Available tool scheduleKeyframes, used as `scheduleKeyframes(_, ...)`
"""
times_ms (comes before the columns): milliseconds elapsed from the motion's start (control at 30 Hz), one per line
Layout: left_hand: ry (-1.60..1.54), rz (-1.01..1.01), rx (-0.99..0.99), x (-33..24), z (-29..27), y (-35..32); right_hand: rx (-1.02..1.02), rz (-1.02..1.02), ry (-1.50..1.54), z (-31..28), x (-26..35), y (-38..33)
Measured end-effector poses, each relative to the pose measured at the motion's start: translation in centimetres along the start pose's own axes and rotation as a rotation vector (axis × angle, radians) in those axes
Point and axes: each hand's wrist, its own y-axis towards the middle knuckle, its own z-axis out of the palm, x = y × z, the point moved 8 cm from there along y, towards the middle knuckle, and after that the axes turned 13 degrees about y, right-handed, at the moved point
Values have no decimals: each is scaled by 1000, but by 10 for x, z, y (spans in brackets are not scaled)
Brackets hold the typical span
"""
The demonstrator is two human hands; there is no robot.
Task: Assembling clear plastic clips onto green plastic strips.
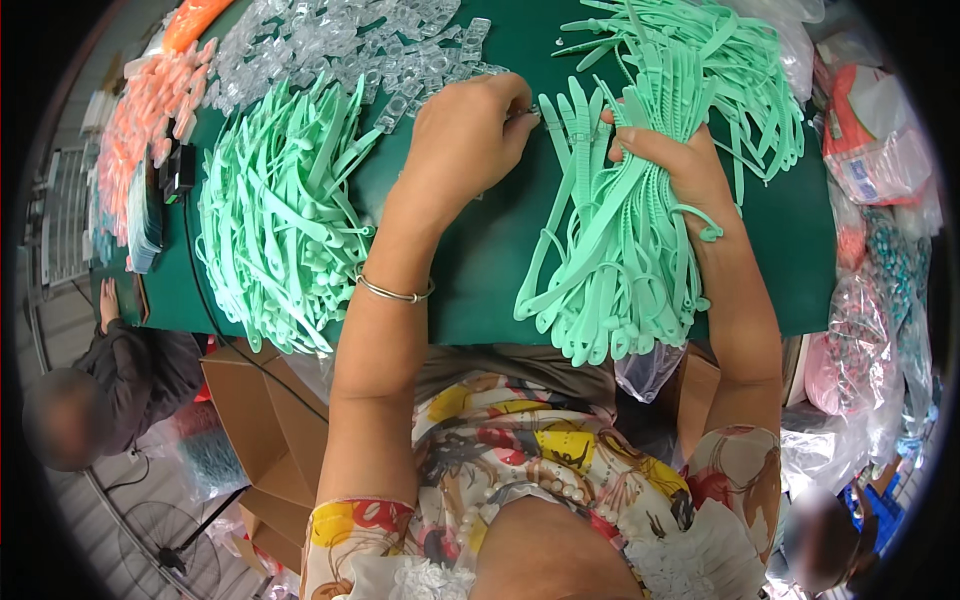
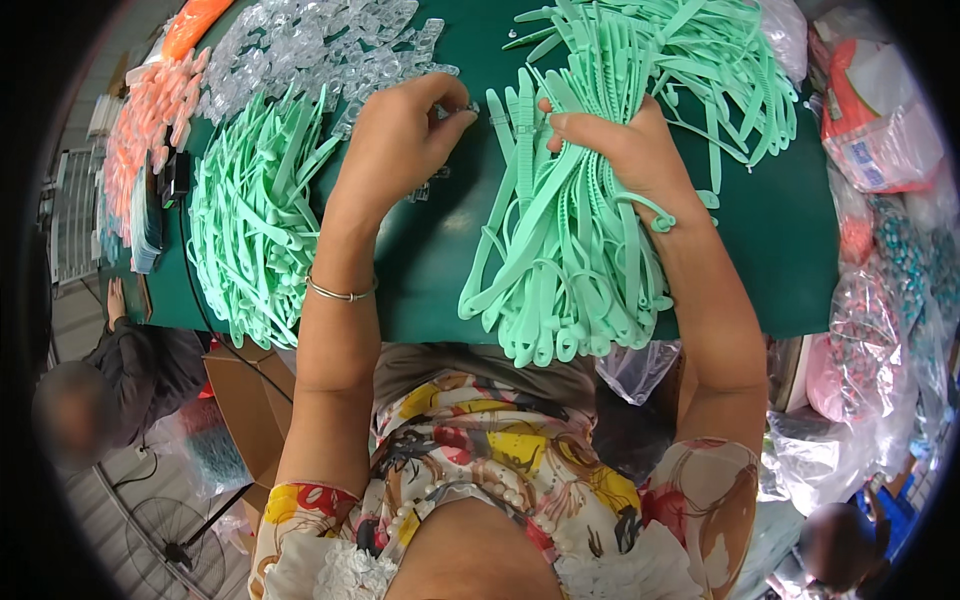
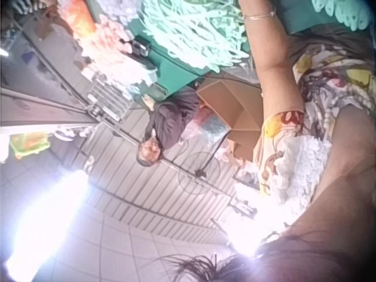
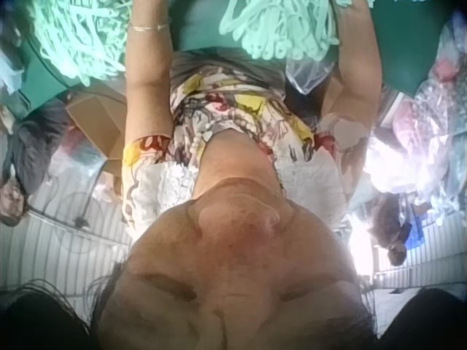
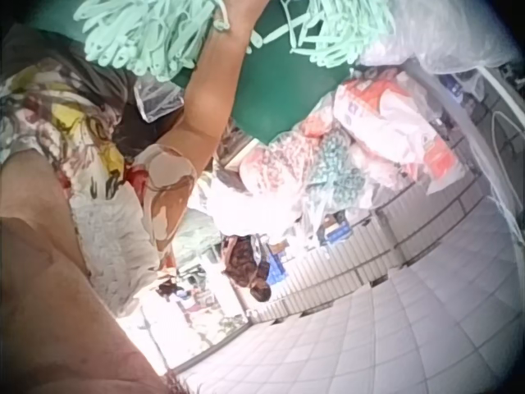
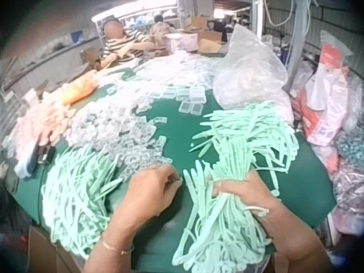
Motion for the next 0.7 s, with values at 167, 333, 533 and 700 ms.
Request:
scheduleKeyframes(167, -501, -123, -9, 2, 17, 2, 5, 10, -41, -1, 0, 1)
scheduleKeyframes(333, -646, -168, -67, -2, 18, 4, 2, 9, -72, 0, 1, 3)
scheduleKeyframes(533, -498, -118, -243, -11, 5, 1, 37, -30, -89, 4, 4, 3)
scheduleKeyframes(700, -434, -68, -384, -19, -5, -1, 24, -5, -86, 5, 2, 2)
